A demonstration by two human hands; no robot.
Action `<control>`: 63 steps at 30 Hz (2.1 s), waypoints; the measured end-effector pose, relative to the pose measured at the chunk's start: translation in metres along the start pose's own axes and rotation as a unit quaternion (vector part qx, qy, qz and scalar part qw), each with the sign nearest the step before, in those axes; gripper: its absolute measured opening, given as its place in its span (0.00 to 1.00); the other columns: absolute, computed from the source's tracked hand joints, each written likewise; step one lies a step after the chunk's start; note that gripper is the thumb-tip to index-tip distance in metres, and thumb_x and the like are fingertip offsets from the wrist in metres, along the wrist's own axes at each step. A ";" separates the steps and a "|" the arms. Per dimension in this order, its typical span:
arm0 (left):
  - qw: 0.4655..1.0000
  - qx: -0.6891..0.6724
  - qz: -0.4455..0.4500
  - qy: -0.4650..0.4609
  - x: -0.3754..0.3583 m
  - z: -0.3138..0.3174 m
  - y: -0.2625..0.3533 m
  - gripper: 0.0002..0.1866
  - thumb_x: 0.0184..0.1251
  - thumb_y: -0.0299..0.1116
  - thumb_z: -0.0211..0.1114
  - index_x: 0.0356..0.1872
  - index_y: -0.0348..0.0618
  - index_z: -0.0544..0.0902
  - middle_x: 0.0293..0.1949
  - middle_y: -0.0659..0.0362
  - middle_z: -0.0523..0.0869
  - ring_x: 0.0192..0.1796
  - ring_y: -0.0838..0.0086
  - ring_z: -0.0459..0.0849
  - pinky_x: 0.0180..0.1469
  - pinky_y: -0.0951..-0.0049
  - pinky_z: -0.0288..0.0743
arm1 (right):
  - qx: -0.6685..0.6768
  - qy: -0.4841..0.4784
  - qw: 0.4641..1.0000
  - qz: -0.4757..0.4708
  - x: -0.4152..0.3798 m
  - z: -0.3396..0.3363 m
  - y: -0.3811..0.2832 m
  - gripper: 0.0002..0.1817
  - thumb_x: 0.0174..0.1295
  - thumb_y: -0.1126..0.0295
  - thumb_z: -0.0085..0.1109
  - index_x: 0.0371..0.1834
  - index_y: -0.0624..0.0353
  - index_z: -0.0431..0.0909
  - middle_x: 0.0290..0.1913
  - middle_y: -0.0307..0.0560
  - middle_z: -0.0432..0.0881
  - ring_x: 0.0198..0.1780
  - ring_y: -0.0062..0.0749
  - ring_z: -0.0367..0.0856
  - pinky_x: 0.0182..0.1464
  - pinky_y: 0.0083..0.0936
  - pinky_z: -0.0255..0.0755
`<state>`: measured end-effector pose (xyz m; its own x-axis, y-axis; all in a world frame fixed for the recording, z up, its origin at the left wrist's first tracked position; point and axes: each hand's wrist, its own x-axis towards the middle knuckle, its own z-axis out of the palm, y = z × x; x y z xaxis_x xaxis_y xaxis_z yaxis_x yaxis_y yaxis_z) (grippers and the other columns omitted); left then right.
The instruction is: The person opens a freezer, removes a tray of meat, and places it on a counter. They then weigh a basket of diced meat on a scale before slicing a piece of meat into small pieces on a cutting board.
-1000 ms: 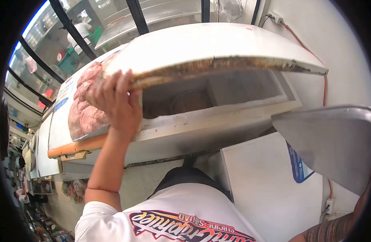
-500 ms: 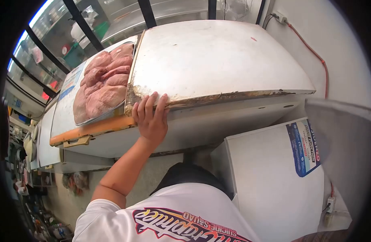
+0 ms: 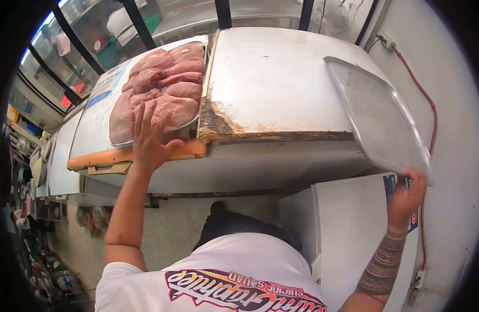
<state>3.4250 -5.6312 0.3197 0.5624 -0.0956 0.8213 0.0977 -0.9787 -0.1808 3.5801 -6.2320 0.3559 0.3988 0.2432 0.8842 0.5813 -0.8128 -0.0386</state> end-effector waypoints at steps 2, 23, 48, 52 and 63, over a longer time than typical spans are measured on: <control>0.997 0.034 0.018 -0.074 -0.010 0.002 -0.049 0.44 0.55 0.59 0.78 0.75 0.59 0.77 0.80 0.52 0.70 0.84 0.47 0.61 0.84 0.36 0.47 | 0.029 -0.042 0.999 0.016 -0.004 0.033 -0.022 0.08 0.65 0.85 0.63 0.43 0.63 0.77 0.45 0.48 0.80 0.50 0.45 0.80 0.59 0.35 0.74; 0.983 -0.142 -0.116 0.010 0.001 0.059 -0.403 0.27 0.77 0.44 0.67 0.71 0.42 0.79 0.72 0.42 0.76 0.74 0.49 0.75 0.76 0.50 0.66 | 0.080 -0.120 0.984 0.105 0.079 0.204 -0.292 0.08 0.73 0.69 0.65 0.44 0.64 0.82 0.42 0.49 0.83 0.48 0.43 0.81 0.55 0.35 0.74; 0.544 -0.542 -0.611 -0.193 0.013 0.014 -0.468 0.42 0.75 0.58 0.67 0.68 0.21 0.77 0.64 0.40 0.84 0.63 0.60 0.87 0.65 0.66 0.81 | 0.668 -0.450 0.433 0.405 0.252 0.411 -0.570 0.24 0.81 0.55 0.56 0.68 0.63 0.79 0.63 0.51 0.85 0.57 0.33 0.89 0.60 0.29 0.84; 0.559 -0.533 -0.616 -0.156 -0.004 0.003 -0.449 0.39 0.76 0.55 0.67 0.67 0.22 0.78 0.59 0.43 0.87 0.56 0.63 0.89 0.59 0.68 0.83 | 0.695 -0.416 0.484 0.332 0.250 0.399 -0.568 0.22 0.79 0.62 0.62 0.67 0.66 0.80 0.59 0.46 0.87 0.58 0.28 0.86 0.62 0.24 0.81; 0.579 -0.603 -0.543 0.082 -0.177 -0.069 -0.357 0.39 0.80 0.56 0.58 0.74 0.28 0.70 0.70 0.46 0.80 0.70 0.60 0.81 0.73 0.59 0.74 | 0.612 -0.412 0.669 0.085 0.224 0.344 -0.580 0.43 0.61 0.51 0.80 0.68 0.71 0.70 0.63 0.55 0.83 0.64 0.37 0.81 0.69 0.34 0.74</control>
<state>3.2335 -5.2776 0.2762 0.6121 0.7755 0.1546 -0.3795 0.1165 0.9178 3.5760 -5.5239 0.4164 0.4963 0.8218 0.2798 0.4217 0.0535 -0.9052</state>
